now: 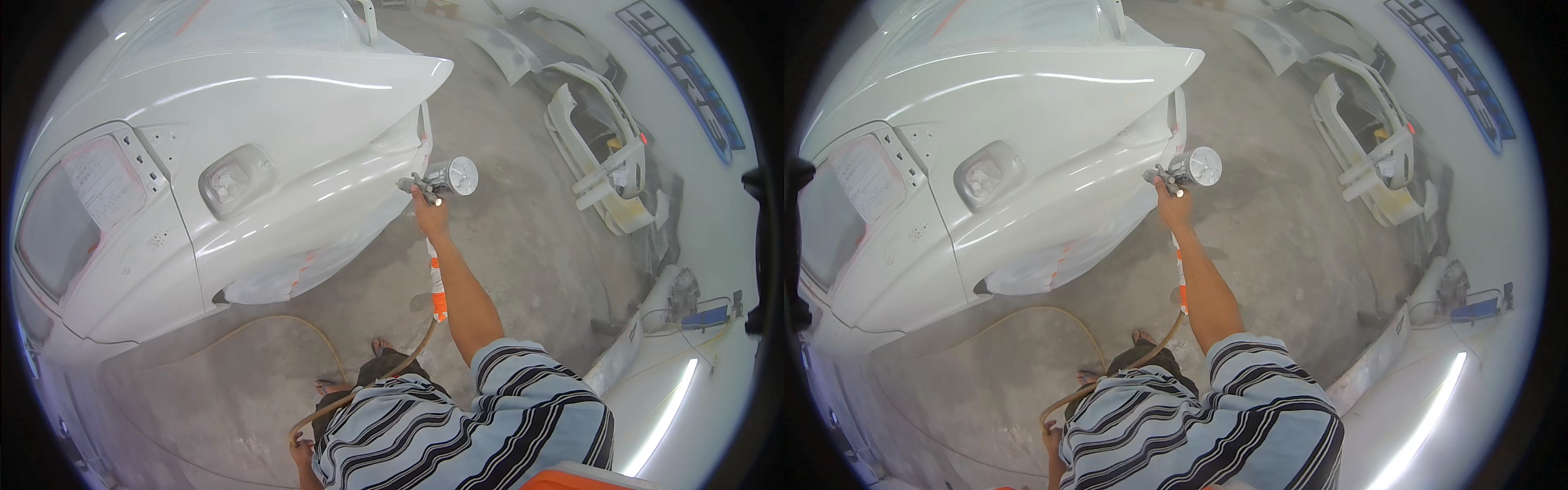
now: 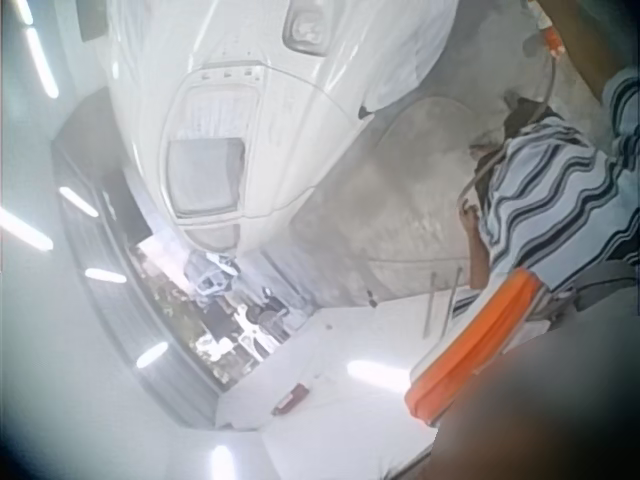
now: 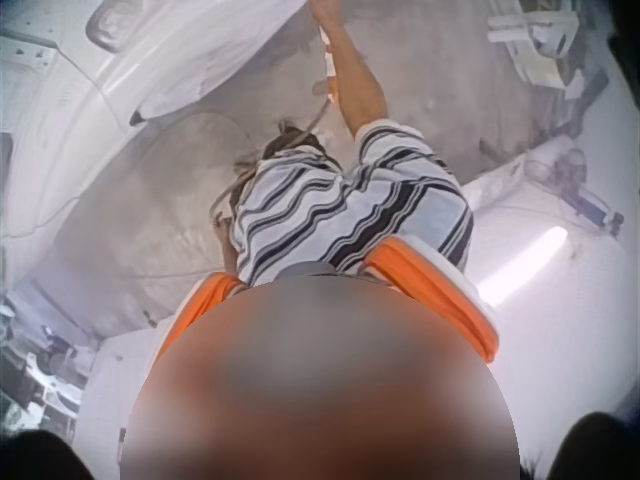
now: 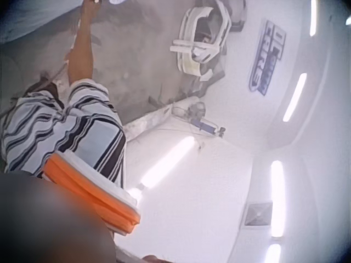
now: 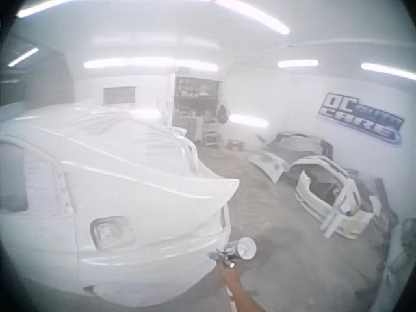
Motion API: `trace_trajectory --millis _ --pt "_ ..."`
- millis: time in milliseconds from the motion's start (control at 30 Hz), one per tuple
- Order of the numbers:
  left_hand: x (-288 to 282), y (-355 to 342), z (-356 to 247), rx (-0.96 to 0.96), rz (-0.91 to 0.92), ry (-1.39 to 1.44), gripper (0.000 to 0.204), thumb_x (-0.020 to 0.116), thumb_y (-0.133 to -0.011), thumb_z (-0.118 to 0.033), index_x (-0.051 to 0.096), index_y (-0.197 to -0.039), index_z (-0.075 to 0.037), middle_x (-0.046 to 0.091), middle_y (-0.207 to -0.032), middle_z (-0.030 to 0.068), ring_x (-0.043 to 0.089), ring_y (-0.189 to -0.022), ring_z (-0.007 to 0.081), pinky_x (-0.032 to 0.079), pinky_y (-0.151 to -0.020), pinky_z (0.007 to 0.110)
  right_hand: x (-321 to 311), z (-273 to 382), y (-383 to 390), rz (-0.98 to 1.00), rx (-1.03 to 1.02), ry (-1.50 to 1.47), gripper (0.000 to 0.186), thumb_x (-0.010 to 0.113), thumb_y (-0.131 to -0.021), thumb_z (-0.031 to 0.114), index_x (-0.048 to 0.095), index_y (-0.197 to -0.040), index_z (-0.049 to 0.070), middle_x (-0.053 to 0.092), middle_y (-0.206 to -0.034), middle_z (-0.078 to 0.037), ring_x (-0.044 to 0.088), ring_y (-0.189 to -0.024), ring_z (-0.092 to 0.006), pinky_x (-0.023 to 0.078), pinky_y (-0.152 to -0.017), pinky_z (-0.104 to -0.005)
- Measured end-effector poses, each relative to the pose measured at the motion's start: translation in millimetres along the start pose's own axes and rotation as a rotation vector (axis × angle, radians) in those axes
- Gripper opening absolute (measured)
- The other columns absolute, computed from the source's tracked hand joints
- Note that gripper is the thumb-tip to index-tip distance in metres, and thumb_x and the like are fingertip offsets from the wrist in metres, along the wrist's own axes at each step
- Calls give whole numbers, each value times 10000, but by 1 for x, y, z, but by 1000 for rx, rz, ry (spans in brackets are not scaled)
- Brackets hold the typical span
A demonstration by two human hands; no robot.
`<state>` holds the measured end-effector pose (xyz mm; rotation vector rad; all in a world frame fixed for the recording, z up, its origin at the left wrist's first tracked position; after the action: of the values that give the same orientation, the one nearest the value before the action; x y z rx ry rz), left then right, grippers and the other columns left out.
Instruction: The person spray paints the front and side of a white car with a paint gun. They pause to refill the paint cup from a container on a shelf, then resume spraying the car's body panels.
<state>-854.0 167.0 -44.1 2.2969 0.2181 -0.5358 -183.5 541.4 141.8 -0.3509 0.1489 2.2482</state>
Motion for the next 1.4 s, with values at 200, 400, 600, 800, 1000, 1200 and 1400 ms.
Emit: trace_trajectory --millis 200,400,600,800,1000,1200,1400 --pt "11 -9 -7 162 102 -112 358 441 -873 74 589 -1180 -33 654 -716 110 662 -631 188 519 -538 310 -47 -42 -54 -146 100 14 451 727 -924 462 703 -911 11 624 -701 -43 588 -639 -151 457 -591 -355" --pt "-10 8 -3 12 -39 15 319 425 -907 61 593 -1163 -32 642 -744 91 652 -640 179 525 -577 306 -23 -90 -12 -82 224 -216 448 683 -981 383 688 -1155 -30 716 -1057 -130 657 -960 -220 504 -869 -359" --pt "-56 22 30 -32 -82 -27 289 416 -934 36 593 -1156 -21 658 -765 95 681 -693 191 555 -653 308 62 -76 91 -25 -57 -281 411 680 -997 351 663 -1165 -25 650 -940 -41 570 -833 -119 464 -763 -297" --pt "-122 25 96 -253 -195 227 194 477 -921 -28 594 -1076 -16 710 -812 108 700 -696 210 525 -525 333 166 -26 199 95 -93 -347 316 691 -993 350 665 -923 43 526 -693 45 470 -625 -45 376 -542 -257" --pt "-184 55 150 -420 -276 330 403 546 -843 -99 620 -1227 -197 682 -852 76 642 -730 177 491 -595 355 271 19 303 200 44 -149 399 660 -1001 360 714 -1083 -26 684 -873 -71 607 -806 -173 486 -760 -345" --pt "-207 94 206 -524 -429 484 291 531 -854 -83 613 -1133 -74 697 -827 84 660 -702 172 444 -485 287 352 57 396 336 -86 -194 420 661 -992 384 707 -1076 -25 694 -859 -119 633 -805 -242 495 -776 -385" --pt "-177 113 235 -621 -402 541 429 540 -838 -84 586 -1262 -128 657 -831 54 630 -689 171 447 -520 332 385 51 424 819 303 -213 388 687 -979 446 661 -907 65 562 -673 17 468 -499 -80 382 -459 -283"
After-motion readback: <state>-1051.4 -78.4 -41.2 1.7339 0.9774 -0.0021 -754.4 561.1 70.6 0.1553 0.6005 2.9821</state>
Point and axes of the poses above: each hand's wrist, its own y-axis away from the middle knuckle, its own x-axis out of the palm, z = x × y, the point moved 2 cm from there along -y, towards the middle knuckle
